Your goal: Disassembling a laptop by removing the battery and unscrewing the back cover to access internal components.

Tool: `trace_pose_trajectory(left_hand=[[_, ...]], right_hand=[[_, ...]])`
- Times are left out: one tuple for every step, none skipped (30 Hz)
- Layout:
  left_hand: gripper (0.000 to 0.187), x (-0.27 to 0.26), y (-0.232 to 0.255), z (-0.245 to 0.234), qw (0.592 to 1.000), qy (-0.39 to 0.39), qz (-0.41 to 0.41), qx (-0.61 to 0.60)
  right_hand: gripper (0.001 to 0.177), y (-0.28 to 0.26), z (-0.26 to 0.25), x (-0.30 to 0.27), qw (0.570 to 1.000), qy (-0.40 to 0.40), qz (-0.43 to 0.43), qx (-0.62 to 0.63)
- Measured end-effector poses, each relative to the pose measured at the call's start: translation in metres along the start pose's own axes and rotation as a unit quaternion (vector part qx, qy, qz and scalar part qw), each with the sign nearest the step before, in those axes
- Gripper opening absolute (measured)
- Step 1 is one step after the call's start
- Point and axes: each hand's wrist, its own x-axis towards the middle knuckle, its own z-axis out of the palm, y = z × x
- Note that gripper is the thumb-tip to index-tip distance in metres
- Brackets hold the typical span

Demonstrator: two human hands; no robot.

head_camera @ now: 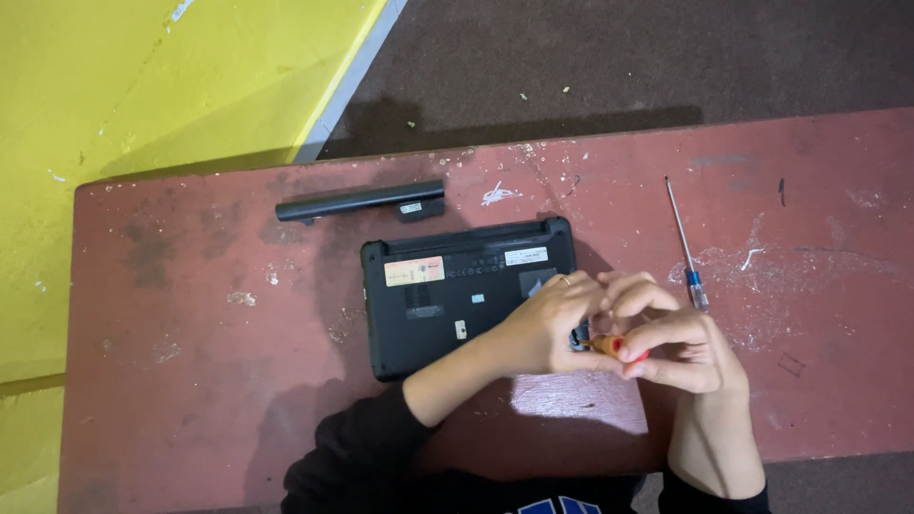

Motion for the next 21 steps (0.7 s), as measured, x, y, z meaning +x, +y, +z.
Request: trace_pose_trajectory(left_hand=[[0.052, 0.001, 0.002, -0.004, 1.0, 0.0, 0.0, 0.0], [0.041, 0.002, 0.003, -0.007, 0.998, -0.032, -0.009, -0.047], [0.032, 0.003, 0.005, -0.011, 0.993, -0.063, -0.018, -0.094], [0.032, 0.001, 0.0, -0.011, 0.994, -0.061, -0.018, -0.093], [0.024, -0.002, -0.005, -0.012, 0.985, -0.133, -0.048, -0.101], [0.02, -0.005, -0.009, -0.013, 0.97, -0.204, -0.08, -0.11], [0.02, -0.006, -0.008, -0.011, 0.97, -0.2, -0.082, -0.109], [0.022, -0.006, -0.008, -0.01, 0.972, -0.19, -0.088, -0.106], [0.023, -0.006, -0.007, -0.008, 0.974, -0.179, -0.095, -0.103], [0.023, -0.005, -0.006, -0.007, 0.974, -0.176, -0.096, -0.103], [0.033, -0.004, -0.005, -0.006, 0.978, -0.17, -0.093, -0.078], [0.043, -0.003, -0.004, -0.005, 0.981, -0.163, -0.091, -0.054], [0.043, -0.002, -0.003, -0.005, 0.981, -0.161, -0.091, -0.053], [0.042, -0.001, -0.001, -0.004, 0.982, -0.157, -0.086, -0.059], [0.041, -0.001, 0.0, -0.004, 0.983, -0.154, -0.08, -0.065], [0.041, -0.001, -0.002, -0.005, 0.984, -0.147, -0.082, -0.062], [0.043, -0.002, -0.004, -0.006, 0.98, -0.165, -0.081, -0.078], [0.045, -0.003, -0.005, -0.007, 0.976, -0.182, -0.081, -0.093], [0.045, -0.005, -0.008, -0.008, 0.977, -0.173, -0.084, -0.09], [0.032, -0.007, -0.011, -0.008, 0.976, -0.175, -0.068, -0.108], [0.022, -0.008, -0.014, -0.008, 0.975, -0.177, -0.052, -0.125]], right_hand=[[0.014, 0.0, -0.001, -0.003, 1.0, 0.0, 0.0, 0.0], [0.015, 0.0, -0.003, -0.005, 1.0, -0.003, 0.0, -0.006], [0.017, 0.001, -0.004, -0.008, 1.0, -0.006, 0.001, -0.012], [0.017, -0.007, -0.003, -0.002, 1.0, -0.009, 0.001, -0.011], [0.018, -0.015, -0.002, 0.003, 0.998, -0.003, 0.034, -0.049], [0.018, -0.024, 0.0, 0.008, 0.994, 0.003, 0.068, -0.086], [0.018, -0.023, -0.001, 0.008, 0.994, -0.001, 0.069, -0.084], [0.02, -0.023, -0.002, 0.007, 0.997, -0.007, 0.06, -0.057], [0.023, -0.022, -0.002, 0.007, 0.998, -0.013, 0.05, -0.029], [0.023, -0.022, -0.001, 0.005, 0.998, -0.015, 0.051, -0.028], [0.021, -0.021, 0.0, 0.003, 0.997, -0.003, 0.065, -0.04], [0.024, -0.021, 0.001, 0.001, 0.995, 0.009, 0.079, -0.052], [0.024, -0.018, 0.0, 0.0, 0.995, 0.007, 0.08, -0.051], [0.022, -0.016, -0.001, -0.001, 0.995, -0.004, 0.075, -0.064], [0.023, -0.013, -0.001, -0.002, 0.994, -0.015, 0.07, -0.077], [0.023, -0.013, -0.004, -0.006, 0.994, -0.023, 0.07, -0.075], [0.028, -0.013, -0.007, -0.009, 0.992, -0.017, 0.069, -0.104], [0.033, -0.012, -0.009, -0.013, 0.989, -0.012, 0.066, -0.131], [0.033, -0.014, -0.009, -0.01, 0.99, -0.021, 0.066, -0.127], [0.03, -0.017, -0.009, -0.008, 0.989, -0.017, 0.067, -0.132], [0.026, -0.019, -0.009, -0.006, 0.988, -0.013, 0.068, -0.137]])
